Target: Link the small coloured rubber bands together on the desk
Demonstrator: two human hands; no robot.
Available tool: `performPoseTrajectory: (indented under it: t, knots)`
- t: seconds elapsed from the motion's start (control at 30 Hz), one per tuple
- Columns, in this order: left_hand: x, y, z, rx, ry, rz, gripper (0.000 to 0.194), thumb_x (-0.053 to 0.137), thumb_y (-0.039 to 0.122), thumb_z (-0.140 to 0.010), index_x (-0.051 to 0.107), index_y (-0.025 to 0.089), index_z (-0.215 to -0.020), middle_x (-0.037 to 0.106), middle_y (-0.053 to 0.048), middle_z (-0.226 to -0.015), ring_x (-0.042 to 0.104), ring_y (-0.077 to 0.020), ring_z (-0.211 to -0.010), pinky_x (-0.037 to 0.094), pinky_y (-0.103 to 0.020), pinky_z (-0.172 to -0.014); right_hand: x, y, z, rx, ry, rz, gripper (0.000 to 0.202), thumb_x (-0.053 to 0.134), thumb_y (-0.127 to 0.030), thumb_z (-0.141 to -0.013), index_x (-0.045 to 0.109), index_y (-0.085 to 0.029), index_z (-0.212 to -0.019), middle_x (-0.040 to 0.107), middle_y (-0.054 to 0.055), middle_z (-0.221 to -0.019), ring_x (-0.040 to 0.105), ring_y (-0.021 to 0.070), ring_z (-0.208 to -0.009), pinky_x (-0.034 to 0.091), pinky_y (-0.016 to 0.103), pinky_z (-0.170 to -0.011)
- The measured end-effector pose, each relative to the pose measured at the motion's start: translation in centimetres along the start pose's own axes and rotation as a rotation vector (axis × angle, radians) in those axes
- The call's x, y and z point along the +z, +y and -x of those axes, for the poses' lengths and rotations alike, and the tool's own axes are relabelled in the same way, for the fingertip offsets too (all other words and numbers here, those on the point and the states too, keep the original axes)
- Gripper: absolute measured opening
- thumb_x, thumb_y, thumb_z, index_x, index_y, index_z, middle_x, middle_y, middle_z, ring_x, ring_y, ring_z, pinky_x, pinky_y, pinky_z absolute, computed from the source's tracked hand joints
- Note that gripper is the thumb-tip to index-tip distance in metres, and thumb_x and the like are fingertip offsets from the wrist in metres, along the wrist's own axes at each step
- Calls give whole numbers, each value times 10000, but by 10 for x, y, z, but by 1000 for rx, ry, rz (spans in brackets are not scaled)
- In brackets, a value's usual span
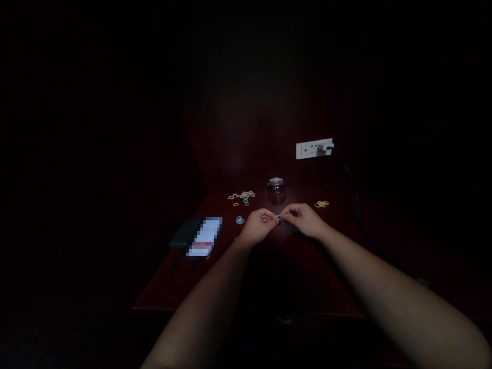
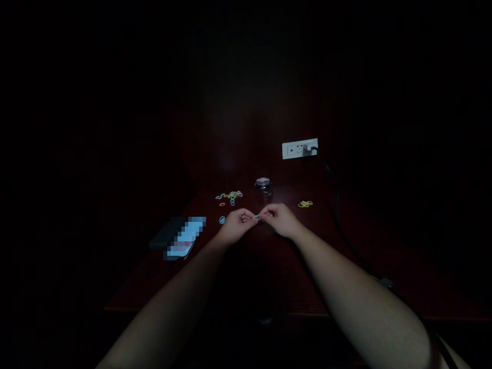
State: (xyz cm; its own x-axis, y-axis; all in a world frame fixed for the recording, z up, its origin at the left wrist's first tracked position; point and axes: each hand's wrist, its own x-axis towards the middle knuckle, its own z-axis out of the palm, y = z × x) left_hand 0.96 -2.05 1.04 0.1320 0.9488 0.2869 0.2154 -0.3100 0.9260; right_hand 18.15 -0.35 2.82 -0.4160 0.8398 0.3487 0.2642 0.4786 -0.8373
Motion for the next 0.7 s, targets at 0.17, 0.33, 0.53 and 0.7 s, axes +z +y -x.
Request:
performPoseTrajectory:
  t: [0.17, 0.33, 0.53, 0.7]
  knots:
    - [1, 2, 0, -62, 26, 112, 232, 728, 254, -628, 579, 107, -728, 648, -42, -657, 578, -96, -569, 424, -196, -536, -1, 5, -2, 1, 40, -17, 249, 594, -364, -719, 660, -124, -741, 632, 33, -641, 517, 115, -560, 392, 232, -533]
    - [3, 4, 0, -104, 32, 158, 236, 731, 257, -618, 572, 112, -716, 655, -40, -654, 574, -98, -555, 413, -198, -522, 1, 2, -2, 13, 34, -108, 249, 600, -369, -713, 643, -125, -740, 615, 25, -608, 522, 108, -541, 402, 227, -521]
    - [3, 3, -1, -66, 59, 169, 204, 706, 212, -628, 543, 120, -712, 630, -12, -618, 552, -81, -530, 380, -184, -508, 3, -1, -2, 52, 33, -204, 235, 618, -351, -693, 626, -120, -736, 625, 33, -625, 513, 93, -521, 401, 217, -497]
    - [3, 5, 0, -58, 71, 153, 224, 719, 231, -624, 553, 116, -719, 634, -23, -630, 566, -89, -549, 401, -194, -530, 3, -2, -1, 65, 41, -232, 244, 620, -359, -693, 625, -120, -738, 635, 38, -640, 513, 87, -518, 408, 214, -492]
